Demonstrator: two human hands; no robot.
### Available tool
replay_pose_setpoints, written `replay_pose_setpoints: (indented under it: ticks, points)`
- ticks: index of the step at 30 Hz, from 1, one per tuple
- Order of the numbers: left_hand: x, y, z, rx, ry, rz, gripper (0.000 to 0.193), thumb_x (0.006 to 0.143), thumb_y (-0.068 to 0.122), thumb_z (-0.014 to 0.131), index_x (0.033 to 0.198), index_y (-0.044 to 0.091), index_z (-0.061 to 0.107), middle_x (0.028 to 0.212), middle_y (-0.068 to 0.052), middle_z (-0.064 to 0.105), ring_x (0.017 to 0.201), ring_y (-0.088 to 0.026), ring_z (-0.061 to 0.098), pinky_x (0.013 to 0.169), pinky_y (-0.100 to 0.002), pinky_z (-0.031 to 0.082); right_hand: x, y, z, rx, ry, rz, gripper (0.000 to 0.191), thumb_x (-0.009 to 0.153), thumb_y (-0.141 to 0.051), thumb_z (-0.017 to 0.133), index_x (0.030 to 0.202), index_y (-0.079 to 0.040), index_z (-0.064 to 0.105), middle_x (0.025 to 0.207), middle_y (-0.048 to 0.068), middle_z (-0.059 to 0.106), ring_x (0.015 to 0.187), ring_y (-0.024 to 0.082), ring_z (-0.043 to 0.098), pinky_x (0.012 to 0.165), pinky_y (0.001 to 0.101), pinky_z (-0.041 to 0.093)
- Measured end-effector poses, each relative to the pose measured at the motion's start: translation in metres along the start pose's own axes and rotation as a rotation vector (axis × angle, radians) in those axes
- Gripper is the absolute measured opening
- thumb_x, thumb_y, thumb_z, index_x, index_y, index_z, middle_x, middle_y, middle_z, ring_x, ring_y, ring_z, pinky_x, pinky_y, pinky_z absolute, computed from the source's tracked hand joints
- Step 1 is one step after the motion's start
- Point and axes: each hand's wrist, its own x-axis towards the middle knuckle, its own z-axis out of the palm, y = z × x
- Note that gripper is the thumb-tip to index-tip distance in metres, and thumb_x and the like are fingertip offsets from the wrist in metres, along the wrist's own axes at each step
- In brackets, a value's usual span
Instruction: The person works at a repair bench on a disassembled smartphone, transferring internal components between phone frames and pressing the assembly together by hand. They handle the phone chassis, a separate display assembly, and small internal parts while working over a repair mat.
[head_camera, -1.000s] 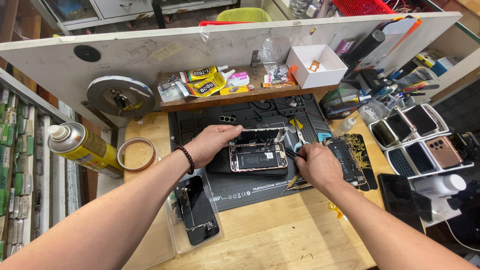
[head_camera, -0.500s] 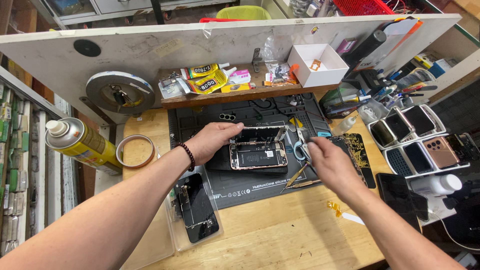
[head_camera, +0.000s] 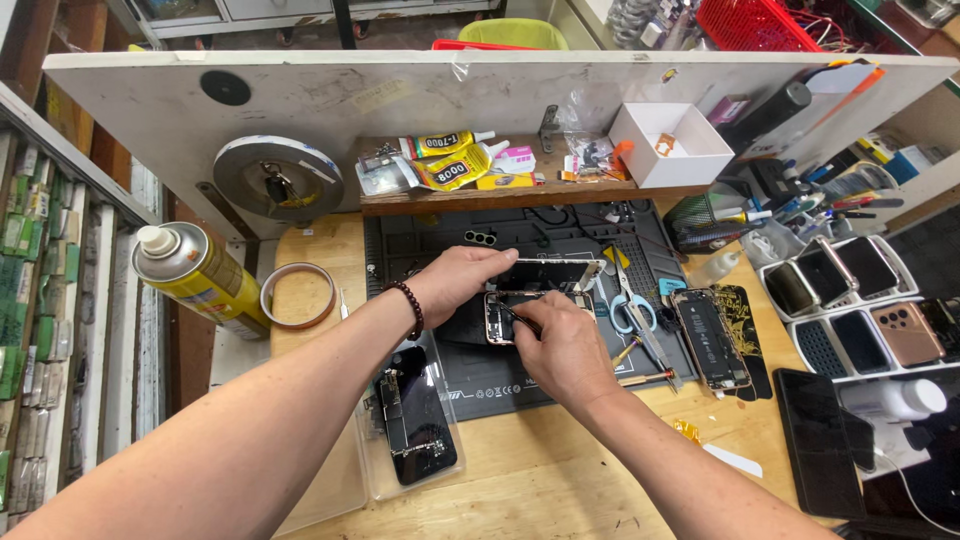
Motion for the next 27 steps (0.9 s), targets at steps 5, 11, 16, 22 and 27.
replay_pose_setpoints:
  ticks: [5, 11, 16, 22, 27]
  points:
    - [0.001, -0.002, -0.001, 0.027, 0.013, 0.026, 0.048, 0.094, 0.043, 0.066, 0.121, 0.004, 0.074, 0.116, -0.004, 0.073, 0.108, -0.011, 0.060, 0.098, -0.030, 0.048, 0.001, 0.007, 0.009, -0.015, 0.002, 0.054, 0.019, 0.089, -0.016, 0.067, 0.100, -0.005, 0.078, 0.094, 0.014, 0.071, 0.081, 0.035, 0.070, 0.077, 0.0440, 0.055]
    - [0.003, -0.004, -0.001, 0.011, -0.008, 0.039, 0.051, 0.094, 0.044, 0.066, 0.121, 0.001, 0.075, 0.115, -0.007, 0.073, 0.104, -0.013, 0.062, 0.094, -0.030, 0.051, 0.001, 0.015, 0.015, -0.019, 0.033, 0.005, 0.018, 0.089, -0.015, 0.068, 0.098, -0.004, 0.078, 0.092, 0.015, 0.071, 0.082, 0.035, 0.070, 0.076, 0.0441, 0.055]
    - [0.001, -0.003, -0.002, 0.005, 0.003, 0.013, 0.050, 0.094, 0.044, 0.065, 0.121, 0.003, 0.074, 0.115, -0.007, 0.073, 0.104, -0.013, 0.063, 0.094, -0.031, 0.052, -0.002, 0.015, 0.015, 0.009, -0.005, 0.045, 0.017, 0.089, -0.014, 0.067, 0.099, -0.004, 0.077, 0.091, 0.013, 0.071, 0.078, 0.032, 0.071, 0.074, 0.0422, 0.056]
    - [0.000, -0.001, 0.001, 0.009, 0.007, 0.009, 0.053, 0.094, 0.045, 0.065, 0.124, 0.002, 0.073, 0.119, -0.009, 0.072, 0.108, -0.015, 0.062, 0.096, -0.033, 0.051, 0.000, 0.018, 0.016, -0.015, 0.013, -0.022, 0.015, 0.089, -0.012, 0.068, 0.096, -0.003, 0.077, 0.090, 0.013, 0.070, 0.079, 0.033, 0.070, 0.074, 0.0430, 0.056]
    - [-0.002, 0.001, 0.000, 0.051, 0.024, -0.023, 0.055, 0.092, 0.047, 0.065, 0.127, 0.005, 0.071, 0.125, -0.009, 0.071, 0.116, -0.015, 0.061, 0.101, -0.032, 0.049, 0.001, 0.020, 0.018, -0.007, -0.014, 0.005, 0.014, 0.089, -0.011, 0.067, 0.096, -0.002, 0.076, 0.088, 0.012, 0.069, 0.076, 0.031, 0.070, 0.073, 0.0420, 0.056]
